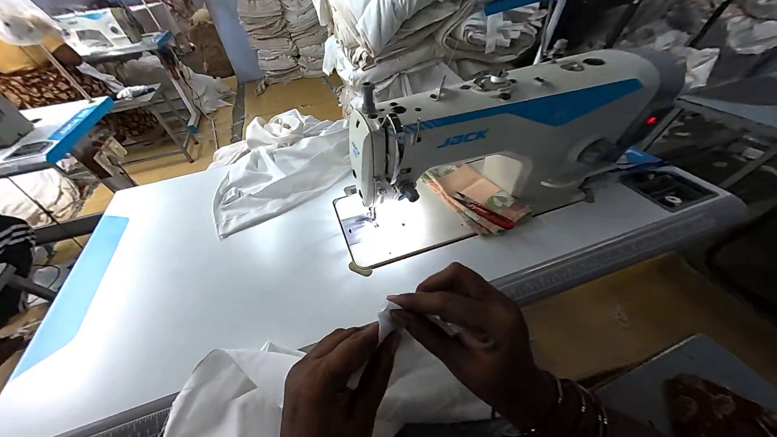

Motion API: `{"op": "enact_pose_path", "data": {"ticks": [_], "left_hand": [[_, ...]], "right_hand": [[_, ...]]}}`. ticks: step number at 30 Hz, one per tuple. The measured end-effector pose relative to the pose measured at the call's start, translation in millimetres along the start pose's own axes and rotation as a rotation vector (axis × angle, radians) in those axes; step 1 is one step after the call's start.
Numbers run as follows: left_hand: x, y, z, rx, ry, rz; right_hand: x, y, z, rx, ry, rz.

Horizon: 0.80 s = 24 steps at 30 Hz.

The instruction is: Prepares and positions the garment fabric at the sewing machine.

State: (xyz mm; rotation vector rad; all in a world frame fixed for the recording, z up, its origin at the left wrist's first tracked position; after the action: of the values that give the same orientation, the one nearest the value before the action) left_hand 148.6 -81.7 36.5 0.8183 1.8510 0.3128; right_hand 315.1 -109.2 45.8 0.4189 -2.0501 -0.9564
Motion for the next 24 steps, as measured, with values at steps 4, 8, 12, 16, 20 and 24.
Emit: {"op": "enact_pose_path", "data": {"ticks": [4,8,12,16,20,24], "left_hand": [[-3,4,-5,-0.059,-0.05,-0.022],[1,5,-6,-0.105,0.001,-0.034],[2,5,10,0.072,-0.146,-0.009],[18,-5,21,0.329,0.076,-0.174],[40,-26,0,0.71,0.436,-0.383],[74,-33,-88,0.746,0.595,-0.623]], "right_hand": [[20,-9,3,0.001,-0.22,-0.219],[8,-9,5,0.099,-0.033,-0.125],[-10,-2,8,0.236,0.013,0.001],[-16,2,-2,0.292,-0.17,-0.093],[-60,22,-42,0.08,-0.434,0.058],[-121,19,-44,0.138,-0.41,0.304]]}}
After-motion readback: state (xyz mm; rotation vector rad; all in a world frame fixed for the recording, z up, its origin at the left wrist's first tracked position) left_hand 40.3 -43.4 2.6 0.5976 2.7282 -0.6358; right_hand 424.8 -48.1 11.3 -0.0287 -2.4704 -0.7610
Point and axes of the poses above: each hand's wrist, its own y-axis towards the middle knuckle, its own z-axis out of the palm, x = y × z, the point moved 8 cm from there along y, towards the middle knuckle, and after that the axes turned 4 degrees about x, right-handed, at the moved point
